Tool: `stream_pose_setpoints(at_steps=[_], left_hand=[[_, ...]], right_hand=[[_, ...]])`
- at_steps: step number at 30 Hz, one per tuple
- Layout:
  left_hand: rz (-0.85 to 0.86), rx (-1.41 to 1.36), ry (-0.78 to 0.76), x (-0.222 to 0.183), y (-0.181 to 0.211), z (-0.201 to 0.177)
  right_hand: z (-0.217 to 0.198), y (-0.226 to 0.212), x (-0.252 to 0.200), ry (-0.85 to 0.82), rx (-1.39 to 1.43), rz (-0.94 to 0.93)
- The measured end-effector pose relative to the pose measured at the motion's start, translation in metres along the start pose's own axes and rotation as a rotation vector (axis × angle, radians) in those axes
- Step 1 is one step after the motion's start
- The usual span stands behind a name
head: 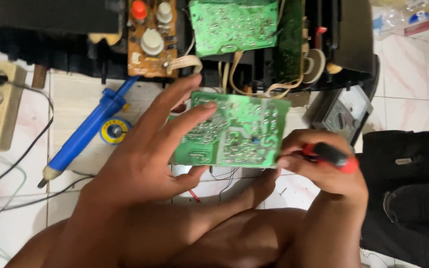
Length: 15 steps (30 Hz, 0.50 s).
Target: The person sits on the floor repairing an audio device, using a soldering iron and a desoldering pump to remove solder from a green circuit board, and uses red-handled pliers to work on the board and a power supply board. They reposition the boards, hold components, and continue desoldering joints on the green board.
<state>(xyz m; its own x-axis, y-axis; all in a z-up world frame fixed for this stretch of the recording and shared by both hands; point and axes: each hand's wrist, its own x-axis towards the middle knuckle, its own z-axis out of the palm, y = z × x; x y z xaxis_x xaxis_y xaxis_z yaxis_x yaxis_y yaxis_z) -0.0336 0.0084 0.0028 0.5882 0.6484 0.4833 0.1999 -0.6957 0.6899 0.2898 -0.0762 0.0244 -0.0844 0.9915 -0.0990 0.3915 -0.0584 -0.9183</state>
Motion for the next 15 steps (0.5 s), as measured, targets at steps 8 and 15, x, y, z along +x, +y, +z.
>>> stream_pose_setpoints(at_steps=[8, 15], left_hand=[[0.05, 0.073, -0.024, 0.012, 0.004, -0.001], [0.053, 0.214, -0.052, 0.009, 0.001, 0.017]], right_hand=[[-0.043, -0.015, -0.017, 0.04, -0.335, 0.4], [-0.023, 0.014, 0.0, 0.106, -0.685, 0.528]])
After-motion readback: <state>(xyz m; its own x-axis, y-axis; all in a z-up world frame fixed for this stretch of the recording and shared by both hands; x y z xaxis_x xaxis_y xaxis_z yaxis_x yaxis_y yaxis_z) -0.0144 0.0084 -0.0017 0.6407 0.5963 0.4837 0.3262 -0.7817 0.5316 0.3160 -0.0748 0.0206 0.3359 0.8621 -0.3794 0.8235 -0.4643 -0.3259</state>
